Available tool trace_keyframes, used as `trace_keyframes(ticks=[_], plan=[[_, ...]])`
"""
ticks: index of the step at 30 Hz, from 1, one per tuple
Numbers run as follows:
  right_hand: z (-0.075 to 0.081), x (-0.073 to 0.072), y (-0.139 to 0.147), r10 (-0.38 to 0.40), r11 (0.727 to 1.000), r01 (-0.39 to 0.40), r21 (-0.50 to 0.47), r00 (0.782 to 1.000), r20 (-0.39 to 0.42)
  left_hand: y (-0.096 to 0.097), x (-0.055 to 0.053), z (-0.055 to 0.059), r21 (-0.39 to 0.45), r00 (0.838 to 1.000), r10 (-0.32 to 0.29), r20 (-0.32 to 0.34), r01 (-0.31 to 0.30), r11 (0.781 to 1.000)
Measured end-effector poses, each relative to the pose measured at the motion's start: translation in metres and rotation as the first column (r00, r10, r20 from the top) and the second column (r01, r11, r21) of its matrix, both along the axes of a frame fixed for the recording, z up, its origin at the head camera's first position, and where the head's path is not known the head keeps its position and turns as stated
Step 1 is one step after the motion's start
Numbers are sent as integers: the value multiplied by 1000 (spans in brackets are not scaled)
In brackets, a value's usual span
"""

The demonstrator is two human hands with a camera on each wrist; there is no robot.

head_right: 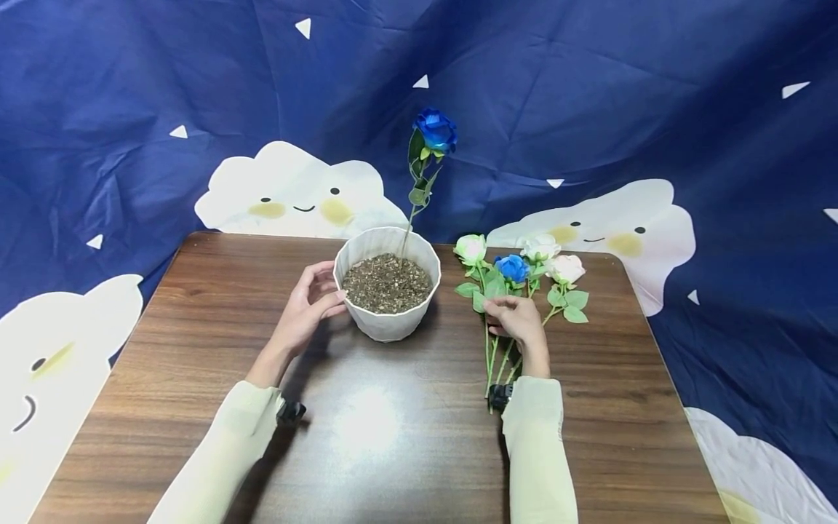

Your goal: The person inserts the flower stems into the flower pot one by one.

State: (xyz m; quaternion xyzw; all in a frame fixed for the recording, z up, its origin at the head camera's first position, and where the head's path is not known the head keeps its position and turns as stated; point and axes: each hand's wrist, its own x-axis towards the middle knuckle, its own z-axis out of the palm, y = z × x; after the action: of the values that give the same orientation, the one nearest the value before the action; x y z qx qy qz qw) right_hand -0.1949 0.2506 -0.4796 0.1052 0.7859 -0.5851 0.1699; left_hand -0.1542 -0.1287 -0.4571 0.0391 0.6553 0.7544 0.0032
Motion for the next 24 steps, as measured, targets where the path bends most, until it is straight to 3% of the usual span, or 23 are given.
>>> trace_keyframes(ticks=[7,13,24], plan=[[-5,0,2,46,999,-47,21,998,44,-1,0,0,-3,1000,4,-3,-4,1000],[-8,0,0,90,989,-94,116,995,33,-1,0,0,-1,1000,3,-4,-3,1000],[-13,-5,-9,126,932,-130,340,991,33,-1,-1,0,0,1000,-2,3,2,1000]])
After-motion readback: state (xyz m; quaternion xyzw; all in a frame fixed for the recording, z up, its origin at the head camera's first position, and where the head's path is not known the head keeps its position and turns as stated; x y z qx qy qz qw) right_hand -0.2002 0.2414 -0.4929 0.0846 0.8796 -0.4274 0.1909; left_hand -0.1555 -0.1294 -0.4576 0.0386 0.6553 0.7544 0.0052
